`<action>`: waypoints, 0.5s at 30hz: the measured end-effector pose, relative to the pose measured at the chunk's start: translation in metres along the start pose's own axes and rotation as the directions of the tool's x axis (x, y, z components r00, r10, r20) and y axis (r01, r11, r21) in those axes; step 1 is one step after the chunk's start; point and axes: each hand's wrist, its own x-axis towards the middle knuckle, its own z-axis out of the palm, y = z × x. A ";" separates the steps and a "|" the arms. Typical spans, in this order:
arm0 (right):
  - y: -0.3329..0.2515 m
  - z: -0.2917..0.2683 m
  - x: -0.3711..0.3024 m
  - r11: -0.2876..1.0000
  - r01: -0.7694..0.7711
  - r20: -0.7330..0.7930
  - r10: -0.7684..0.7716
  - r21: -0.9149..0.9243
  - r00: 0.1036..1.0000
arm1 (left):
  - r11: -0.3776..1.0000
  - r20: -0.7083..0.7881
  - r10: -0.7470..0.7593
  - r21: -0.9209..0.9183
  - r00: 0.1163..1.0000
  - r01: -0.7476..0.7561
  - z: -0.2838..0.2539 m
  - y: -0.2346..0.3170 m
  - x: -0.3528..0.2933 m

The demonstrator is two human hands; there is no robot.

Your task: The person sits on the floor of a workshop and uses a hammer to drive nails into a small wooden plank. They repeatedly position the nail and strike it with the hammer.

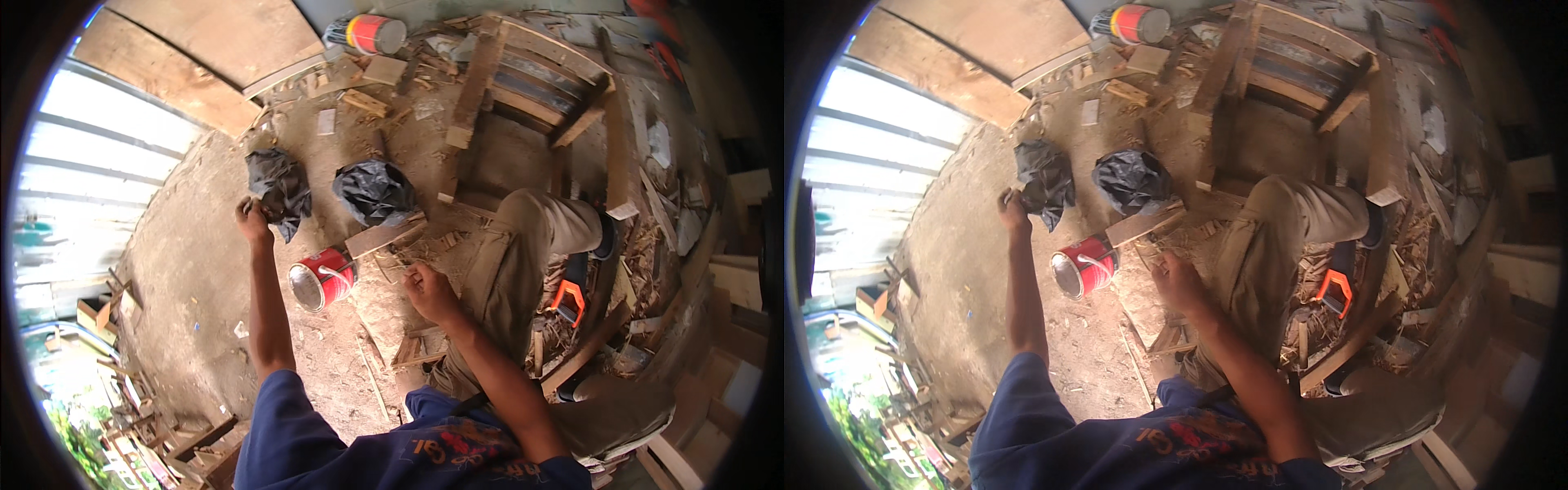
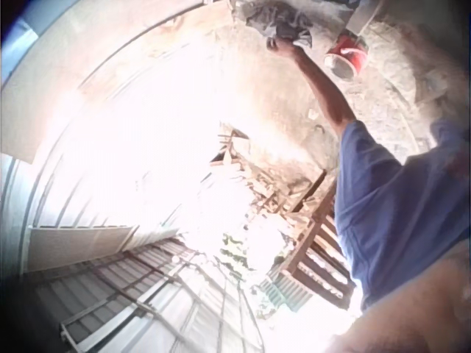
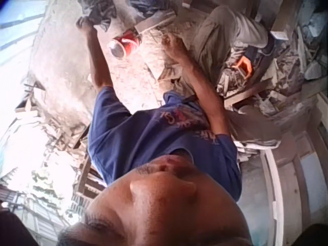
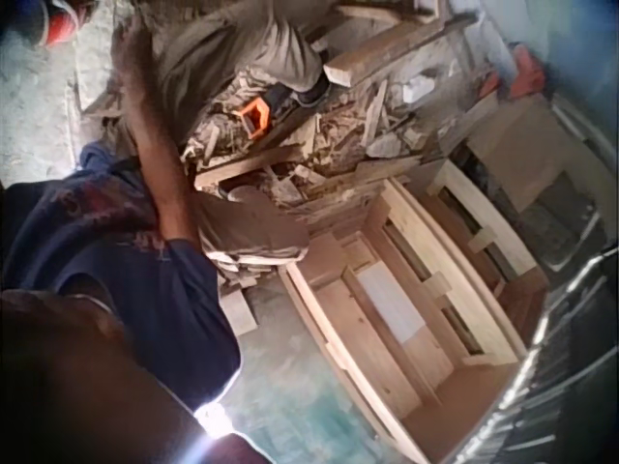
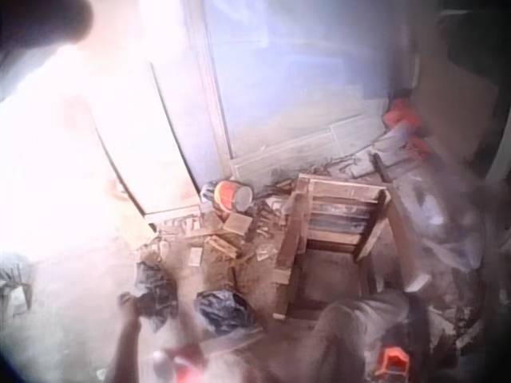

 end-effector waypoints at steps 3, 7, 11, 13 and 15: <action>-0.016 -0.009 -0.003 0.999 0.026 -0.026 -0.025 0.037 0.999 | 0.976 0.220 0.083 -0.214 0.972 -0.035 0.012 0.100 -0.073; -0.070 -0.031 -0.010 0.972 0.233 -0.220 -0.221 0.032 0.950 | 0.967 0.406 0.061 -0.250 0.912 0.046 0.038 0.174 -0.179; -0.114 -0.036 0.001 0.782 0.619 -0.204 -0.595 0.076 0.777 | 0.949 0.475 -0.013 -0.270 0.880 0.160 0.046 0.152 -0.245; -0.115 -0.024 0.011 0.844 0.532 -0.139 -0.521 0.064 0.842 | 0.925 0.472 -0.126 -0.262 0.872 0.276 0.055 0.119 -0.266; -0.072 -0.005 0.029 0.974 0.206 -0.012 -0.208 -0.096 0.978 | 0.935 0.404 -0.206 -0.187 0.891 0.300 0.066 0.073 -0.282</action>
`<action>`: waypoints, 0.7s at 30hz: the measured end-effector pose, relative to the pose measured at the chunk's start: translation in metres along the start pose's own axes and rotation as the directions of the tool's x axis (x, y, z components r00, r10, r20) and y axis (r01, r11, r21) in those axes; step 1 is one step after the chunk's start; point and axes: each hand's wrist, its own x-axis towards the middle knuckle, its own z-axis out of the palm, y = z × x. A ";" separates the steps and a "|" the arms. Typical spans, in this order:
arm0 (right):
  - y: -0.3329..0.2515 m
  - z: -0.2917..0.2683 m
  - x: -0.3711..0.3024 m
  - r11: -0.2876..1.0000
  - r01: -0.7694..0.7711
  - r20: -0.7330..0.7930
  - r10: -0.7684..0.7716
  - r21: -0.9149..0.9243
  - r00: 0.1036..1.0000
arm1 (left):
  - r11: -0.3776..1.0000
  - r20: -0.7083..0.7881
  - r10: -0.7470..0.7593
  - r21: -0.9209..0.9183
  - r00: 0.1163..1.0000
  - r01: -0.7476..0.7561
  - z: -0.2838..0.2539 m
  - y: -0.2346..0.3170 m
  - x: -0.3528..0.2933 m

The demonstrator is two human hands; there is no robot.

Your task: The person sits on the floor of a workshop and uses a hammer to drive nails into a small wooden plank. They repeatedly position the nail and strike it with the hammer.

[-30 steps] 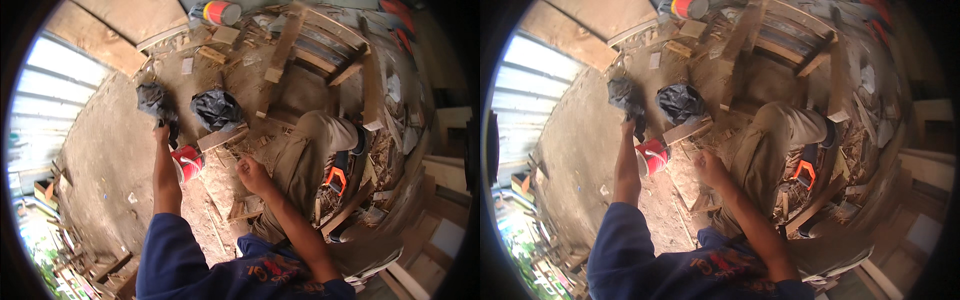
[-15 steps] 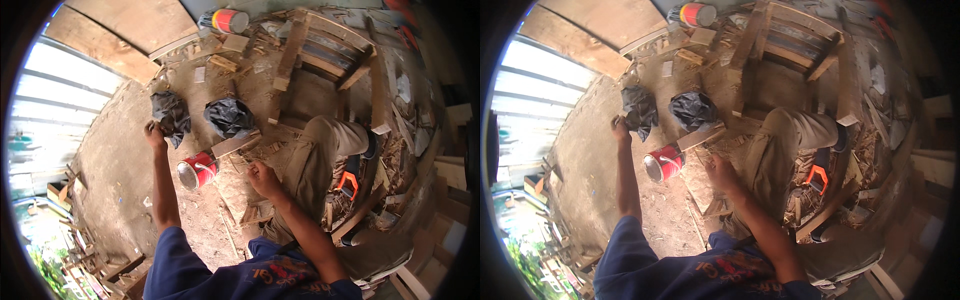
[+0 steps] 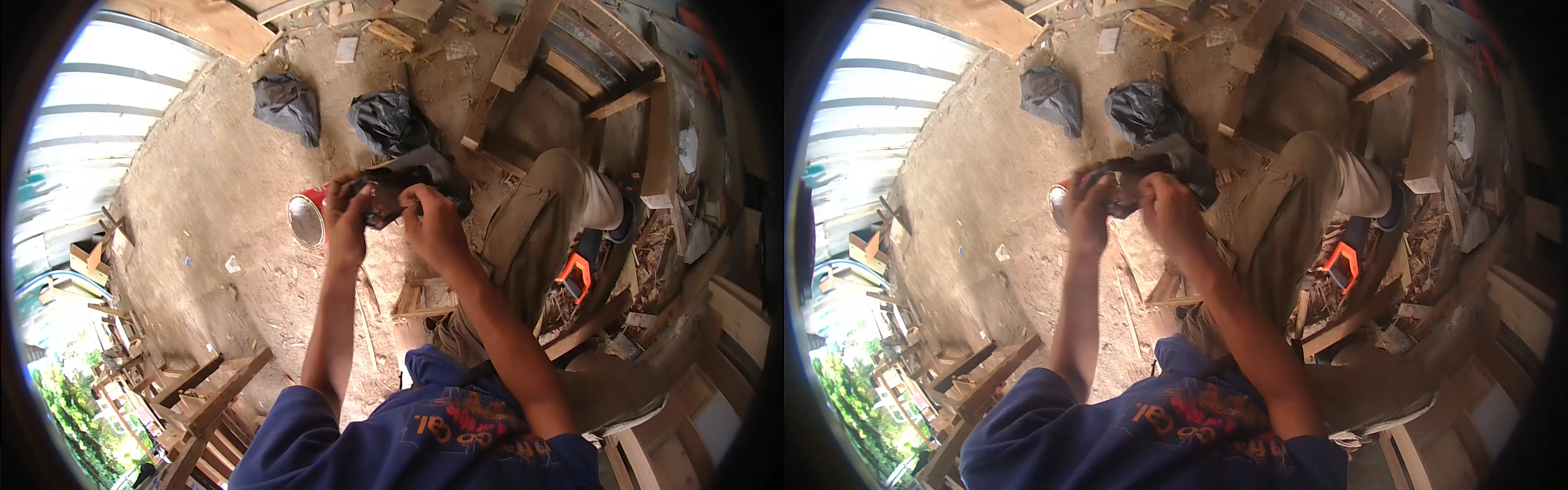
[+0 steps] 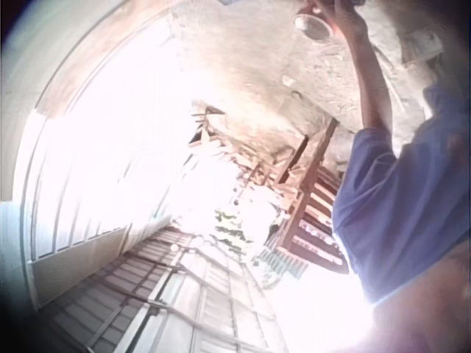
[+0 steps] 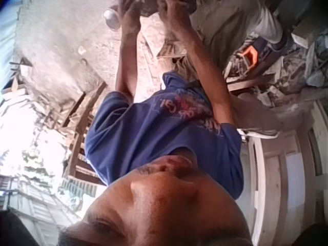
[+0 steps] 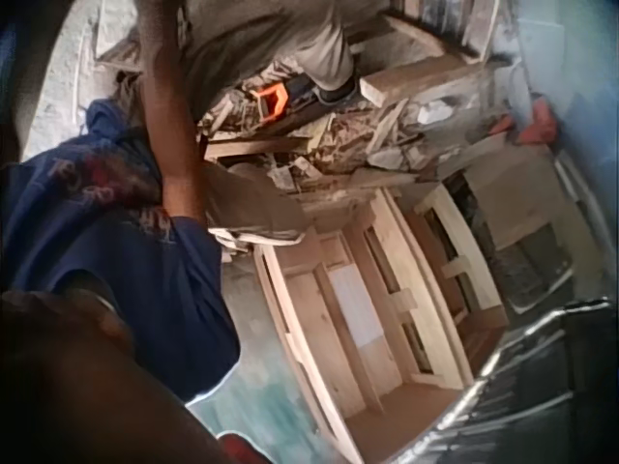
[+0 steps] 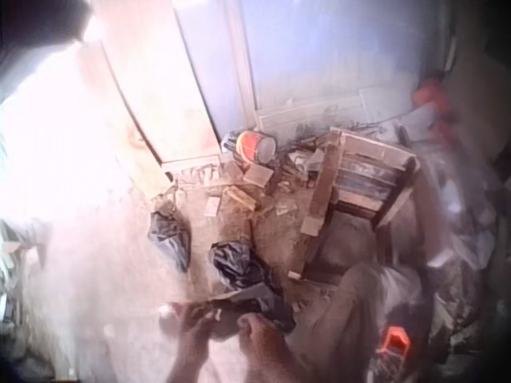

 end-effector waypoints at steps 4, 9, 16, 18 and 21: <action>0.116 0.015 0.004 0.582 -0.566 0.020 0.707 -0.584 0.707 | 0.963 0.026 -0.107 0.250 0.994 0.097 -0.022 -0.129 0.027; 0.115 0.019 0.000 0.771 -0.480 -0.067 0.501 -0.420 0.863 | 0.858 -0.106 0.073 0.514 0.992 -0.008 -0.056 -0.162 0.038; 0.120 -0.025 0.008 0.874 -0.467 -0.159 0.446 -0.137 0.881 | 0.613 0.225 0.289 0.704 0.931 -0.360 0.030 -0.103 0.015; 0.106 -0.045 0.017 0.853 -0.507 -0.193 0.522 0.123 0.831 | 0.774 0.331 0.033 0.588 0.943 -0.233 0.033 -0.120 0.015; 0.101 -0.044 0.019 0.798 -0.529 -0.176 0.587 0.288 0.790 | 0.177 0.577 0.086 0.794 0.812 -0.582 0.023 -0.161 0.032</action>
